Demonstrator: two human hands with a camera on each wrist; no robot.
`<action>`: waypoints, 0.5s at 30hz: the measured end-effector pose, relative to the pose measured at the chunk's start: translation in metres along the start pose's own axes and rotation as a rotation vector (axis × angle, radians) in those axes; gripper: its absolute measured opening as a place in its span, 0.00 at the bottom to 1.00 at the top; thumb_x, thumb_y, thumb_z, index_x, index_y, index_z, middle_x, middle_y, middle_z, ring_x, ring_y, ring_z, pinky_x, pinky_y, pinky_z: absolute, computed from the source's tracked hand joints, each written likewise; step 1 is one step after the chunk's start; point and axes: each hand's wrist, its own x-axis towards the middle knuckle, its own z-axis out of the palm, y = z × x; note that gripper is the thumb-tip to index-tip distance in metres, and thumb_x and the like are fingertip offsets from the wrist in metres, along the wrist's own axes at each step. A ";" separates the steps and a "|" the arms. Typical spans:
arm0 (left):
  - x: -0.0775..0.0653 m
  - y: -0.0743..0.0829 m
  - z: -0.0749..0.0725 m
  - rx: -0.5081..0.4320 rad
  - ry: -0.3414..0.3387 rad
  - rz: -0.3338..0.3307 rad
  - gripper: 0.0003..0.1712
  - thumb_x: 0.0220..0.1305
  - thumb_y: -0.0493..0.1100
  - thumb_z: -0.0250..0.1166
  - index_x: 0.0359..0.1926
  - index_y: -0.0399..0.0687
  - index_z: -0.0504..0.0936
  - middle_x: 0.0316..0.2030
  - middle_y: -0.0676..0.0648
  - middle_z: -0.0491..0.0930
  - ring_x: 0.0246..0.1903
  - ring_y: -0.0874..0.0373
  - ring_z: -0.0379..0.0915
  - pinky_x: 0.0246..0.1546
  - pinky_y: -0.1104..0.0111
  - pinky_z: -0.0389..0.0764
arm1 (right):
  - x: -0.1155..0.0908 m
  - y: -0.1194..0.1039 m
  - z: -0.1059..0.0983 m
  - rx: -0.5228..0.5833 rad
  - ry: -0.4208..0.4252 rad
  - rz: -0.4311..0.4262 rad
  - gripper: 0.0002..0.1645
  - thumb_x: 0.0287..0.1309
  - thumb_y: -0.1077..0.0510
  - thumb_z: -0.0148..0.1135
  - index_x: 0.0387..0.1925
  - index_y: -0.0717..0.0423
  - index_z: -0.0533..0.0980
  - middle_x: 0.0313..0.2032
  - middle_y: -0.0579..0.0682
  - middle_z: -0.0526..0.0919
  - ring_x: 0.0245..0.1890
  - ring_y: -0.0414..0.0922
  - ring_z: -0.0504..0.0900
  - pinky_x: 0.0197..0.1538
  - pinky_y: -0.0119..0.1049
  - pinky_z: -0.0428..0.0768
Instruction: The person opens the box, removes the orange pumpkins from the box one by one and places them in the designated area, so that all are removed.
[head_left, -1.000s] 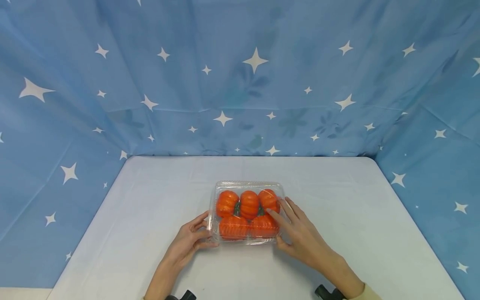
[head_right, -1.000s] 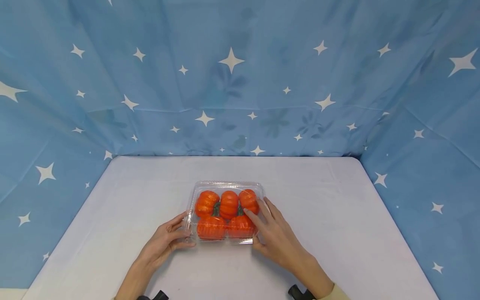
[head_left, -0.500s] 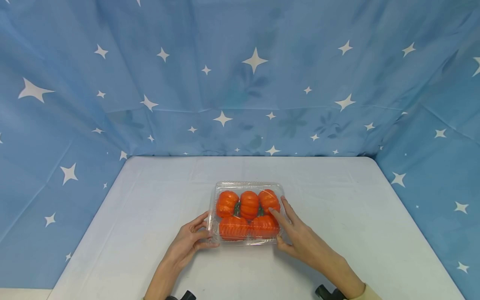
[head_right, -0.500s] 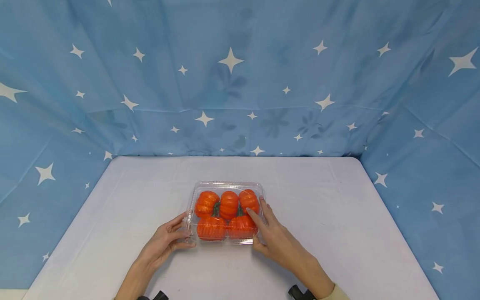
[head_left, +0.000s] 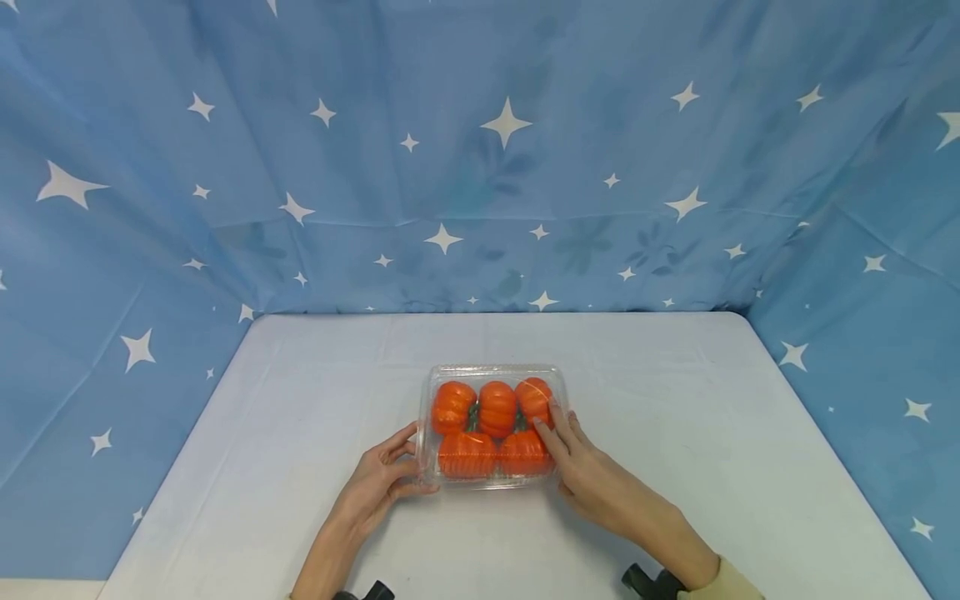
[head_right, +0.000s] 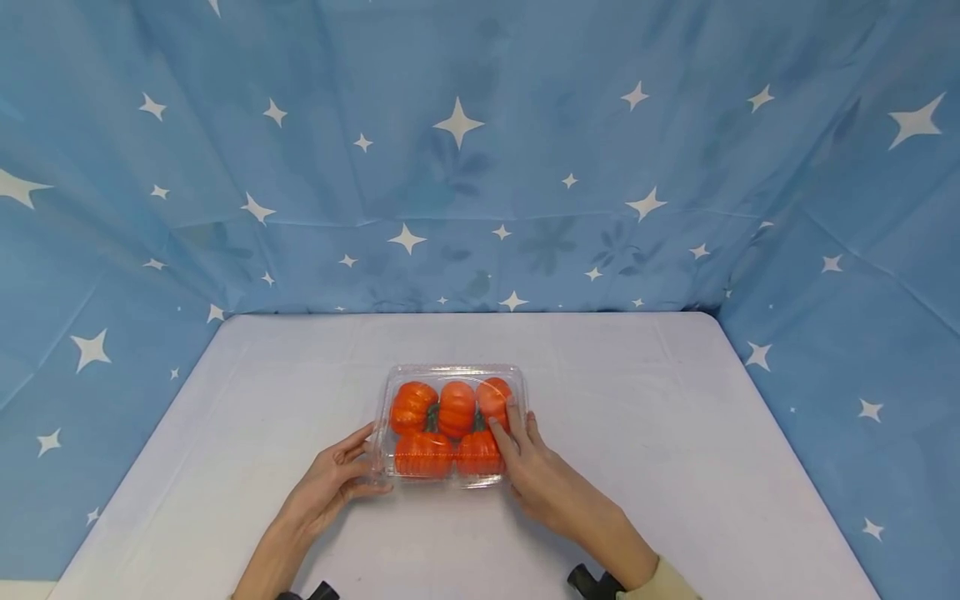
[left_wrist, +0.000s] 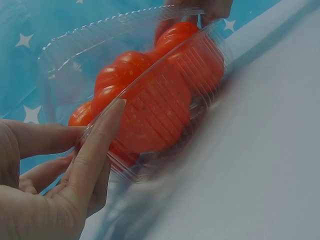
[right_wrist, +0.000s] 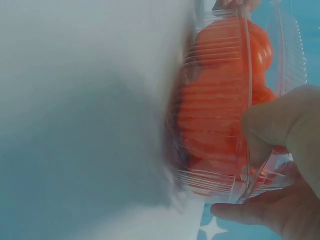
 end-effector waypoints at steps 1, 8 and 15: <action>0.000 0.000 0.000 0.005 -0.001 0.003 0.45 0.65 0.26 0.57 0.80 0.34 0.49 0.48 0.44 0.71 0.48 0.55 0.78 0.50 0.53 0.86 | 0.000 0.000 0.000 -0.002 -0.002 -0.001 0.47 0.56 0.73 0.69 0.75 0.70 0.59 0.76 0.75 0.53 0.69 0.77 0.63 0.54 0.53 0.83; 0.000 0.001 0.001 0.016 0.006 0.037 0.43 0.66 0.26 0.60 0.79 0.37 0.55 0.44 0.45 0.68 0.39 0.59 0.77 0.49 0.49 0.86 | -0.002 0.002 -0.002 -0.016 -0.003 0.008 0.46 0.57 0.76 0.66 0.76 0.68 0.59 0.77 0.71 0.53 0.71 0.74 0.63 0.59 0.54 0.80; -0.001 -0.001 0.001 0.029 0.011 0.034 0.43 0.66 0.27 0.58 0.79 0.36 0.54 0.46 0.44 0.70 0.45 0.56 0.77 0.50 0.52 0.86 | -0.002 0.005 -0.005 -0.072 0.091 -0.029 0.46 0.52 0.70 0.73 0.73 0.64 0.65 0.75 0.69 0.61 0.66 0.71 0.72 0.59 0.57 0.81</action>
